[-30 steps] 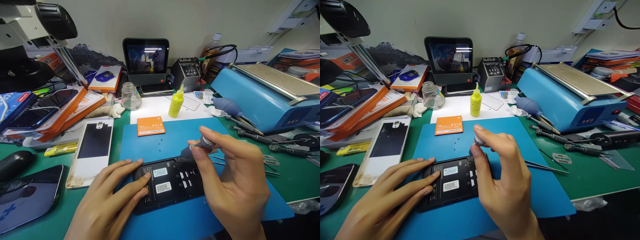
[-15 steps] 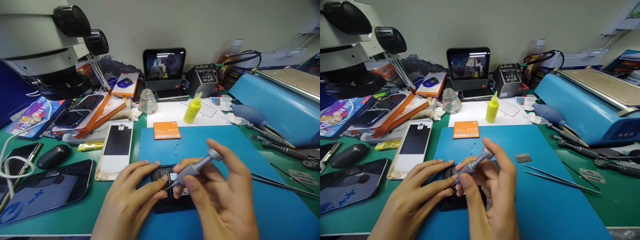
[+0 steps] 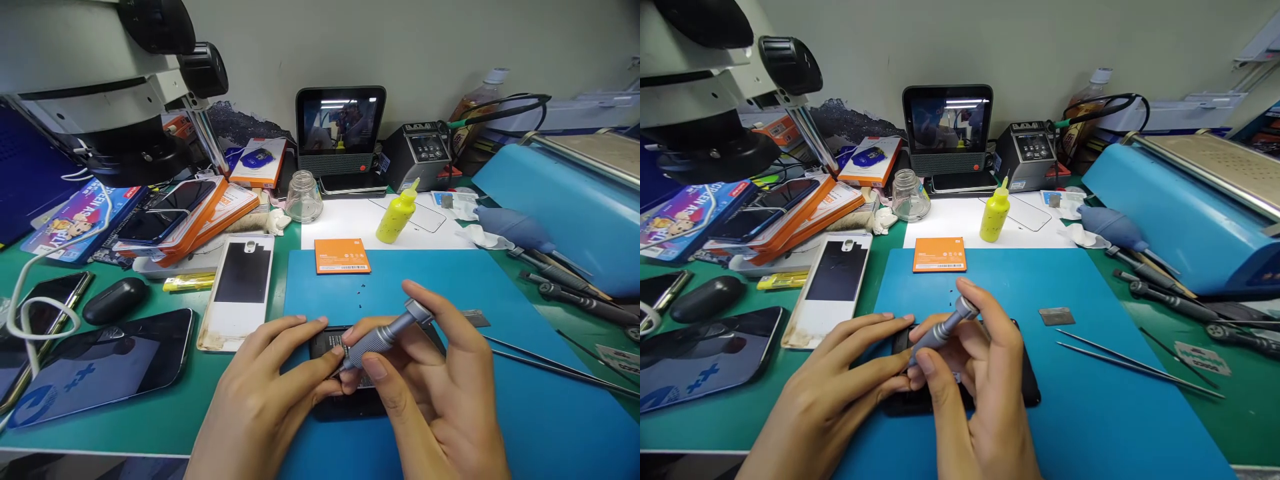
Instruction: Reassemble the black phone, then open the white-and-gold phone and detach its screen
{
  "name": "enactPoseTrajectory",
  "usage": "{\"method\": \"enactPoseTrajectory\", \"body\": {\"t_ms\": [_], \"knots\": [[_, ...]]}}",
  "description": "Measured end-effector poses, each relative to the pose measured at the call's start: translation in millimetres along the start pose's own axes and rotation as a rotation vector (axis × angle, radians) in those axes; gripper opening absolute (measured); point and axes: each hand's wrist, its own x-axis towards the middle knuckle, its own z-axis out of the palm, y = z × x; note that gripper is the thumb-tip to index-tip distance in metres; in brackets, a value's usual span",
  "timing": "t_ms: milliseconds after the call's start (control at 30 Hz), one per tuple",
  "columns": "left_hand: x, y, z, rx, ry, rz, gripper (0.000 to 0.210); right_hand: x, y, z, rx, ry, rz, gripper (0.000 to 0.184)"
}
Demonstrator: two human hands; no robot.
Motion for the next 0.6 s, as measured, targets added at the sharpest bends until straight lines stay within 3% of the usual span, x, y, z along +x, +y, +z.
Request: {"method": "enactPoseTrajectory", "body": {"t_ms": [600], "knots": [[4.4, 2.9, -3.7, 0.003, 0.002, -0.016, 0.029, -0.5, -4.4, -2.4, -0.041, 0.038, -0.021, 0.055]]}}
